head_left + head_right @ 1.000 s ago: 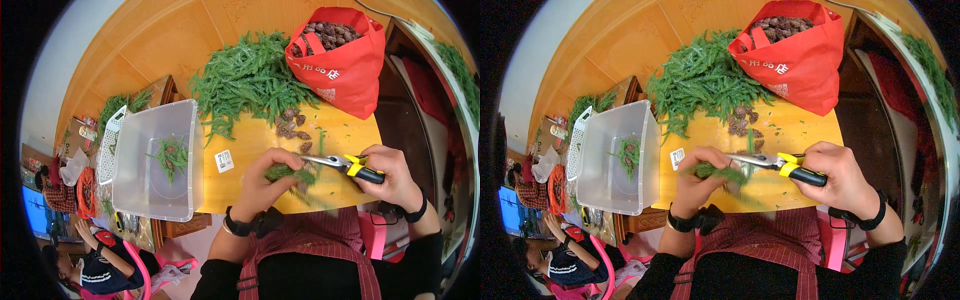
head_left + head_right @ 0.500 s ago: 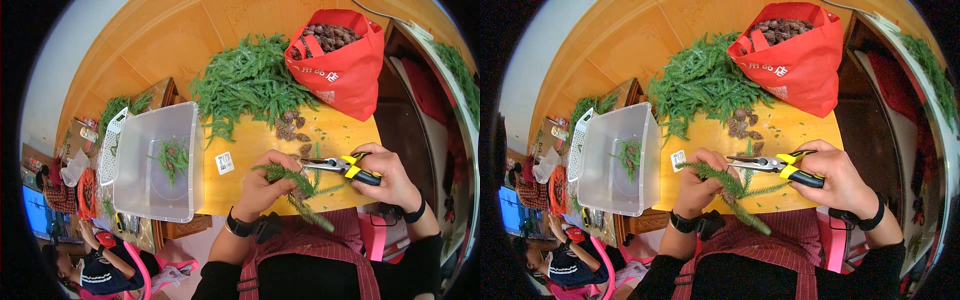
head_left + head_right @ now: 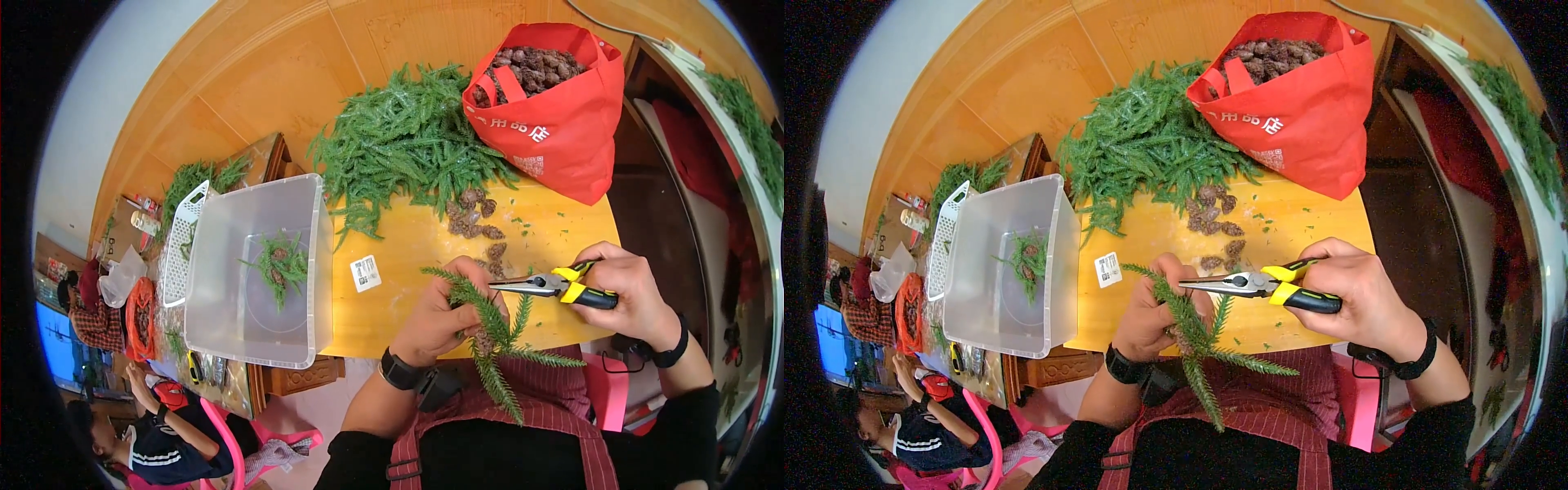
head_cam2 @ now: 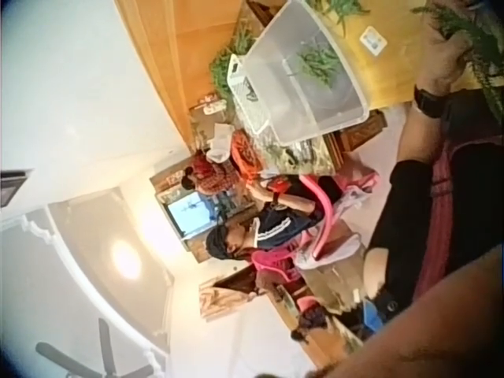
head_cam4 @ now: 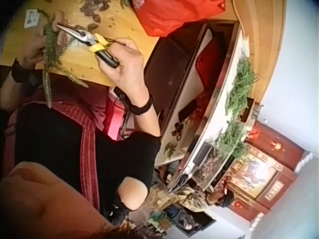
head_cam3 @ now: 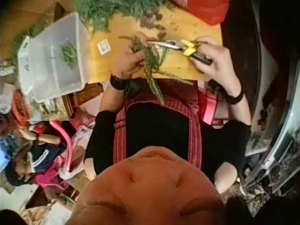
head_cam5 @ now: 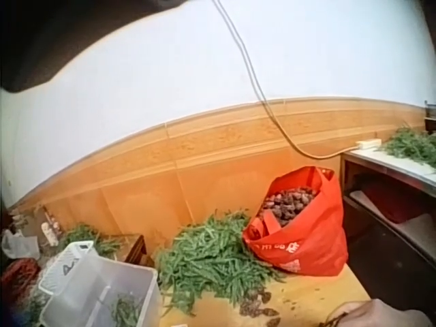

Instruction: Trimming green pine-like branches with snips and sorting the trimmed parts.

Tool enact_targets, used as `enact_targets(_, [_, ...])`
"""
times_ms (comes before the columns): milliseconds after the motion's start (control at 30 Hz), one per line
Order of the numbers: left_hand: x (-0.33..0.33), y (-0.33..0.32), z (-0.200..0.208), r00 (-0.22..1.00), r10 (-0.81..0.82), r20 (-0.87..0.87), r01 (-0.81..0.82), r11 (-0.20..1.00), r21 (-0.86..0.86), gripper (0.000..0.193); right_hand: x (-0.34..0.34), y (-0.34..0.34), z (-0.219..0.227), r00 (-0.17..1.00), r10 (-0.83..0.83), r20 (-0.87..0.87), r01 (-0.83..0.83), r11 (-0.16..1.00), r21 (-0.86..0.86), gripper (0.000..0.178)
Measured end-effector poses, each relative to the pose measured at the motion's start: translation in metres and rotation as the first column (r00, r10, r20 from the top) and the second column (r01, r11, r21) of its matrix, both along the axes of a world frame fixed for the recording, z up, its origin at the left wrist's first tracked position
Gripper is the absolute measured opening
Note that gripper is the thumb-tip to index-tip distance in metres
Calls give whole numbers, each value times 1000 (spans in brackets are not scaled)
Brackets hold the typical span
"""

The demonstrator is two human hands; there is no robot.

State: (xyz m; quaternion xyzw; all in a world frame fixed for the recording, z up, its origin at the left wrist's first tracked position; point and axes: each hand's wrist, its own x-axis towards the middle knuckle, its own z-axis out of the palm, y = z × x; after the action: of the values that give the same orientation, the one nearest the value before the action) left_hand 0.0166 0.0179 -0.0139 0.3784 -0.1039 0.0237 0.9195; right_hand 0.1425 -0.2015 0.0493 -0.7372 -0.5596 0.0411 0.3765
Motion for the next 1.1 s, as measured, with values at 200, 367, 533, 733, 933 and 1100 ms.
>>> enact_targets(200, [-1,3,13,920,352,172,-387,750,536,24,-10,0,16,991,-135,15,136,985,-109,21])
enact_targets(367, [-1,1,26,653,272,707,-723,-53,689,27,-13,4,34,985,-170,-9,161,946,-283,22])
enact_targets(533, [-6,7,13,768,459,447,-635,451,627,23,-6,4,20,999,-51,2,51,995,-81,21])
enact_targets(733, [-3,3,7,933,326,153,-358,885,298,25,-1,2,12,999,12,-44,-15,996,-83,18])
enact_targets(933, [-3,1,6,984,169,52,-174,973,149,26,-1,1,8,998,-3,-65,0,998,-57,16])
enact_targets(1100, [-2,-2,0,999,32,34,-31,999,-44,29,2,-2,8,999,37,-40,-40,997,-62,17])
